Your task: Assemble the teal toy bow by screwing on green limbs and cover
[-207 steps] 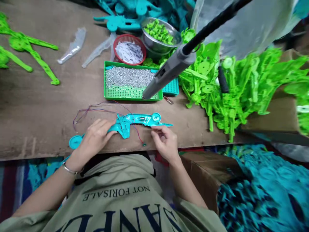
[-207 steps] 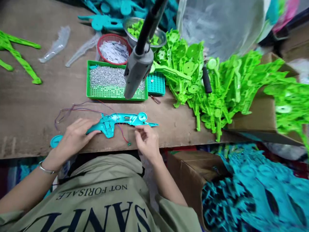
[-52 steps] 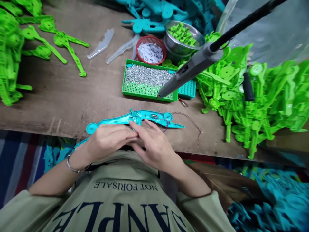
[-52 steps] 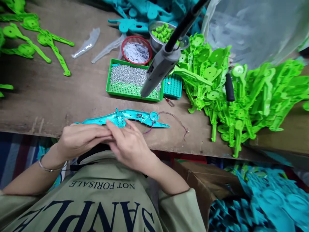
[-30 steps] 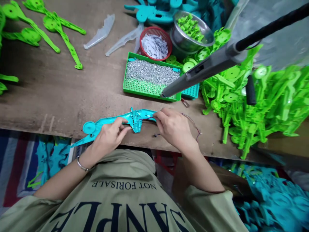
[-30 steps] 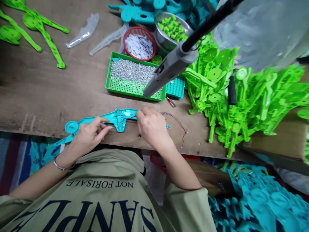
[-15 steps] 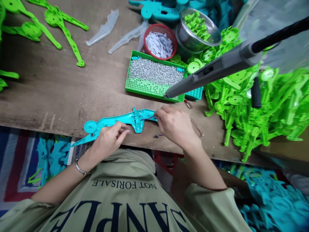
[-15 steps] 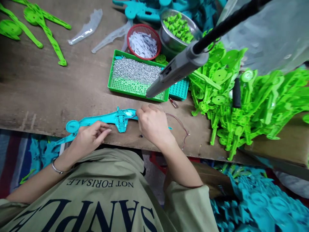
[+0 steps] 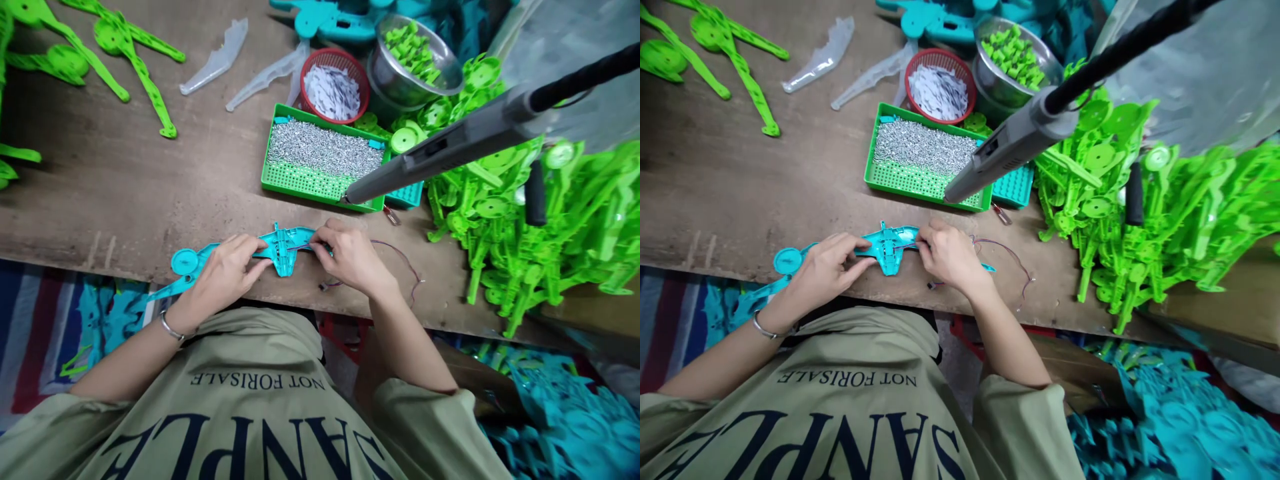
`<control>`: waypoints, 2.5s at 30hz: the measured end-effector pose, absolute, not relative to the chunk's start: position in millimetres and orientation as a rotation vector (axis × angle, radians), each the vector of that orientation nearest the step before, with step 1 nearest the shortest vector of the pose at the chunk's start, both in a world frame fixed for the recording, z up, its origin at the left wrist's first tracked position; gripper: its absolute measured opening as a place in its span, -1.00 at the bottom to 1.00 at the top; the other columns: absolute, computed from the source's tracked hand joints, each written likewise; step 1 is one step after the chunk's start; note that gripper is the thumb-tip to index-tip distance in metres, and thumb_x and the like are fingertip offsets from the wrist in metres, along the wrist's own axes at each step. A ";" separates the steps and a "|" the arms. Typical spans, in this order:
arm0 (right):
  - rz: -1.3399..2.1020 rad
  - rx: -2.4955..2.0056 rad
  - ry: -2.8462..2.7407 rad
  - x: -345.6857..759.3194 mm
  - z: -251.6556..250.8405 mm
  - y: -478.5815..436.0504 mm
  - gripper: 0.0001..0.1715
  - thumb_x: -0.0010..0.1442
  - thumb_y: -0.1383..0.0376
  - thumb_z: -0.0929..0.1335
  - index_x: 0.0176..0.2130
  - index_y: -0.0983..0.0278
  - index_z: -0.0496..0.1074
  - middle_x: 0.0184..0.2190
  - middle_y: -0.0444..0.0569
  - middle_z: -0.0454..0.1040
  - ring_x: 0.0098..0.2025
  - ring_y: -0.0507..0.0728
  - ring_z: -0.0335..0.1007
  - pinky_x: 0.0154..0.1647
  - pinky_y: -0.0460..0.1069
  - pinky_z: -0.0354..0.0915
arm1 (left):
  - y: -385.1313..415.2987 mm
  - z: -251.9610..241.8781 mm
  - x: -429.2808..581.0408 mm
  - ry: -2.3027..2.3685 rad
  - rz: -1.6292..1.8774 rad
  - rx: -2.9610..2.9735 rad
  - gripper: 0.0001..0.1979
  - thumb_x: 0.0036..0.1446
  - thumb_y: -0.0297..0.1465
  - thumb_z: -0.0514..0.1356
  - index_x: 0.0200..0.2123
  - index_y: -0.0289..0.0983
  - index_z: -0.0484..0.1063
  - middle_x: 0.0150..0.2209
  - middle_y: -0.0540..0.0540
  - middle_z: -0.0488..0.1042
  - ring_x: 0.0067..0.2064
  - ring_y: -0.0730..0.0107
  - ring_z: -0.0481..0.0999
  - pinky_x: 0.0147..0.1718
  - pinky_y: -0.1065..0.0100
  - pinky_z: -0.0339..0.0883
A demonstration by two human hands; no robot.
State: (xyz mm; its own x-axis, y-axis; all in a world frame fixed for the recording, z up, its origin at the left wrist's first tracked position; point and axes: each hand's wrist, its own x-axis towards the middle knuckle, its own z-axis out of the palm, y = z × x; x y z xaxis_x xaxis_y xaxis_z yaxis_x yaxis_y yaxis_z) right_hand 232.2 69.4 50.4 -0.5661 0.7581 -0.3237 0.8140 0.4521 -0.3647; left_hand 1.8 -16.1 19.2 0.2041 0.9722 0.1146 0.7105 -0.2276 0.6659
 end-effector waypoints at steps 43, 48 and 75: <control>-1.237 1.582 2.612 213.3 40.4 60.1 -0.85 0.24 0.36 0.35 -0.25 0.28 0.56 -0.31 -0.01 0.61 -0.29 0.10 0.44 -0.22 -0.02 0.22 | 14.7 32.9 3.6 1.412 0.280 2.110 -0.87 0.26 -0.57 0.05 -0.25 -0.22 0.26 -0.34 -0.03 0.42 -0.32 0.28 0.47 -0.36 0.30 0.23; -1.171 1.572 2.676 217.8 42.0 66.0 -0.80 0.20 0.42 0.30 -0.22 0.30 0.52 -0.22 0.04 0.60 -0.20 0.14 0.45 -0.14 0.02 0.26 | 1.4 32.1 -6.9 1.416 0.374 2.276 -0.85 0.27 -0.57 0.01 -0.28 -0.21 0.26 -0.34 -0.05 0.39 -0.31 0.24 0.42 -0.35 0.26 0.23; -1.152 1.662 2.517 212.9 40.7 55.9 -0.78 0.15 0.44 0.33 -0.24 0.26 0.56 -0.31 -0.03 0.64 -0.27 0.13 0.53 -0.17 0.02 0.30 | -13.3 25.8 -26.6 1.615 0.630 2.589 -0.86 0.26 -0.57 0.10 -0.25 -0.20 0.31 -0.32 -0.06 0.54 -0.28 0.21 0.50 -0.11 0.13 0.36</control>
State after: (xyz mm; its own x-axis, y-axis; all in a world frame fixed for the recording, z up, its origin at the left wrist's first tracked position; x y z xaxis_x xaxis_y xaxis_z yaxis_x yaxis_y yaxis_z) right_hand 212.9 55.9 40.7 -0.4673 0.8321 -0.2986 0.7698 0.2169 -0.6003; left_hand -26.6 -13.3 25.8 0.3812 0.8663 0.3229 0.8560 -0.4627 0.2308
